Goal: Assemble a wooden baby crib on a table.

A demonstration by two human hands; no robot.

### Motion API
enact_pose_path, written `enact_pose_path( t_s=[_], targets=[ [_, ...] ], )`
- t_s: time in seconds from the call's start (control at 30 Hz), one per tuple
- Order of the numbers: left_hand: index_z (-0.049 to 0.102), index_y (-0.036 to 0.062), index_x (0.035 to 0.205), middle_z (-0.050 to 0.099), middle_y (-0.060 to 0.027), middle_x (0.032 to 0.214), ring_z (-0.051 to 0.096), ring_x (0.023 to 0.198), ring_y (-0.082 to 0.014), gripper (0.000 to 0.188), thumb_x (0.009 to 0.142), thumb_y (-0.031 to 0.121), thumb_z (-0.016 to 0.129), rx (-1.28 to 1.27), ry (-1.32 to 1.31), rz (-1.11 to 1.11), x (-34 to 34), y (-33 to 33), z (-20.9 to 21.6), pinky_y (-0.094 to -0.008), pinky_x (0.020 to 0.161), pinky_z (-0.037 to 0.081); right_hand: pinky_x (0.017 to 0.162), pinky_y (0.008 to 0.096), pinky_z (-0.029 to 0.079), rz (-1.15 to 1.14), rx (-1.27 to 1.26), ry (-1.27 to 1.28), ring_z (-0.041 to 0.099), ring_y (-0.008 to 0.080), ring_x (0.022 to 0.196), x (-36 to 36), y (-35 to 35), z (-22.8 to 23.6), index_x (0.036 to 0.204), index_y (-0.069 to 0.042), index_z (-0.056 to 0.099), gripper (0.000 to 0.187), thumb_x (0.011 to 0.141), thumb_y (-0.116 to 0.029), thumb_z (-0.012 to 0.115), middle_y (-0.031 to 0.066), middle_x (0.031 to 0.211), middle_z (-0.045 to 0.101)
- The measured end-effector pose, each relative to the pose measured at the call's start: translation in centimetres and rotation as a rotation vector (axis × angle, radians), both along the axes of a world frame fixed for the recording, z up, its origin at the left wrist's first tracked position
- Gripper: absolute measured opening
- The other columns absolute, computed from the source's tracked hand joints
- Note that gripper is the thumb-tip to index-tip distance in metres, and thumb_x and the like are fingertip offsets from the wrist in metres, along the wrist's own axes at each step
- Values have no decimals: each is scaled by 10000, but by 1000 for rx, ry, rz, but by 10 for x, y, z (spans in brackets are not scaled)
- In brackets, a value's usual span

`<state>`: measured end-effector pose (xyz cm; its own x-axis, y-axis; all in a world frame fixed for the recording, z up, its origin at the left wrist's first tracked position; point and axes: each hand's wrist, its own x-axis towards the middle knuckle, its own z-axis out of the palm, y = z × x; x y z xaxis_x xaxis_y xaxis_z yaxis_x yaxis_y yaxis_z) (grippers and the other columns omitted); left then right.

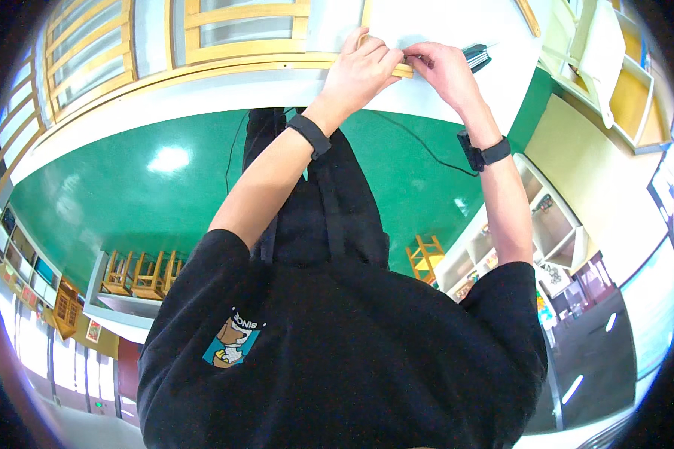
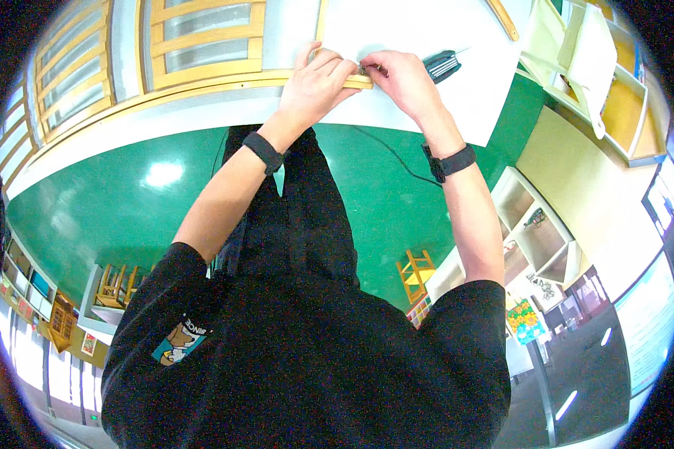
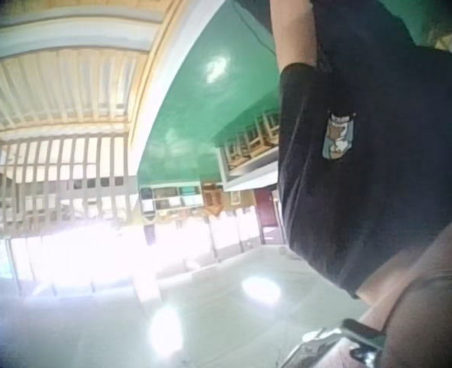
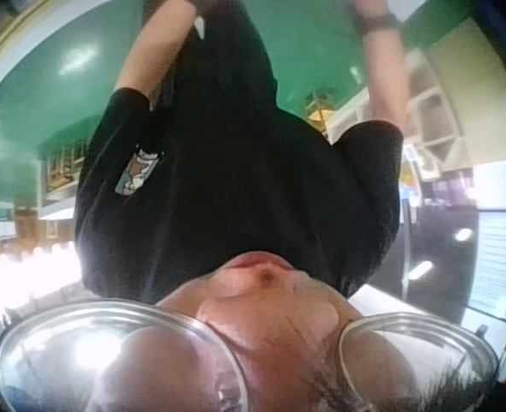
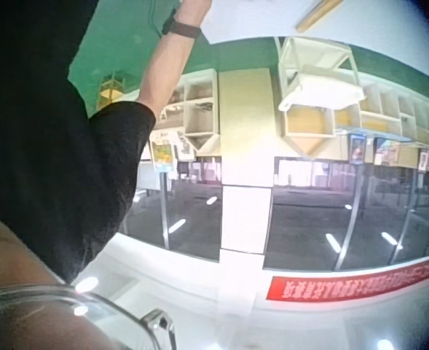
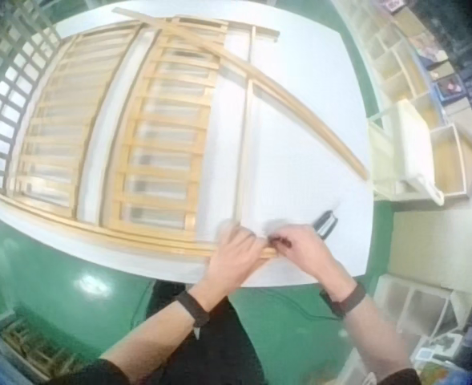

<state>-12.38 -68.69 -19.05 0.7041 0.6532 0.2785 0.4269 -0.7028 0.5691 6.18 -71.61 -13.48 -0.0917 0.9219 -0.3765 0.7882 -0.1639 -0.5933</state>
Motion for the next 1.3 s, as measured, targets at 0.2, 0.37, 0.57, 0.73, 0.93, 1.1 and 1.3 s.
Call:
enact_pose_path(
  t_s=[0.2, 0.37, 0.57, 0.73, 0.93, 1.1, 1.3],
  targets=[
    [543, 181, 1029, 594, 32, 900, 562, 994, -143, 419, 709, 340, 762, -4, 26, 28, -1, -1, 2, -409, 989, 334, 709, 332, 519, 185, 42, -35, 654, 271, 770, 5, 6, 0, 985, -30, 648, 160, 830, -68, 631, 120, 880, 653],
    [537, 185, 1065, 609, 36, 970, 543, 1077, -130, 468, 699, 359, 770, 8, 84, 63, 0, -3, 7, -457, 1015, 273, 710, 314, 524, 182, 0, 26, 661, 232, 764, 6, 12, -3, 980, -9, 640, 143, 843, -48, 625, 116, 857, 658],
    [603, 188, 971, 608, 56, 984, 469, 1232, -154, 368, 682, 333, 780, 10, 71, 190, -2, -7, 24, -534, 1061, 182, 741, 279, 534, 110, -163, 71, 672, 149, 788, 9, 20, 0, 972, 8, 660, 144, 858, -80, 647, 98, 861, 699],
    [630, 199, 861, 590, 49, 928, 463, 1229, -167, 294, 665, 361, 777, 37, 83, 155, -5, -5, 21, -543, 1070, 193, 750, 259, 532, 68, -253, 83, 671, 134, 805, 4, 26, 4, 953, 16, 668, 135, 862, -82, 650, 82, 840, 703],
    [621, 187, 860, 571, 31, 899, 471, 1212, -165, 323, 653, 381, 775, 78, 88, 154, -3, -6, 18, -517, 1067, 231, 752, 275, 538, 22, -303, 220, 674, 147, 789, 12, 25, -8, 953, 9, 673, 140, 857, -88, 642, 92, 845, 703],
    [610, 179, 875, 568, 21, 917, 467, 1216, -174, 334, 655, 371, 772, 45, 61, 164, -1, -10, 5, -510, 1066, 245, 799, 273, 532, -28, -363, 405, 665, 139, 842, 21, 23, -15, 1001, 26, 668, 158, 870, -45, 614, 78, 910, 701],
    [605, 150, 893, 575, -2, 923, 463, 1218, -188, 356, 659, 362, 771, 22, 56, 148, -1, -11, 7, -497, 1084, 265, 820, 274, 533, 7, -462, 330, 669, 148, 871, 23, 30, -7, 1044, 29, 673, 193, 875, -34, 606, 88, 934, 705]
  ],
)
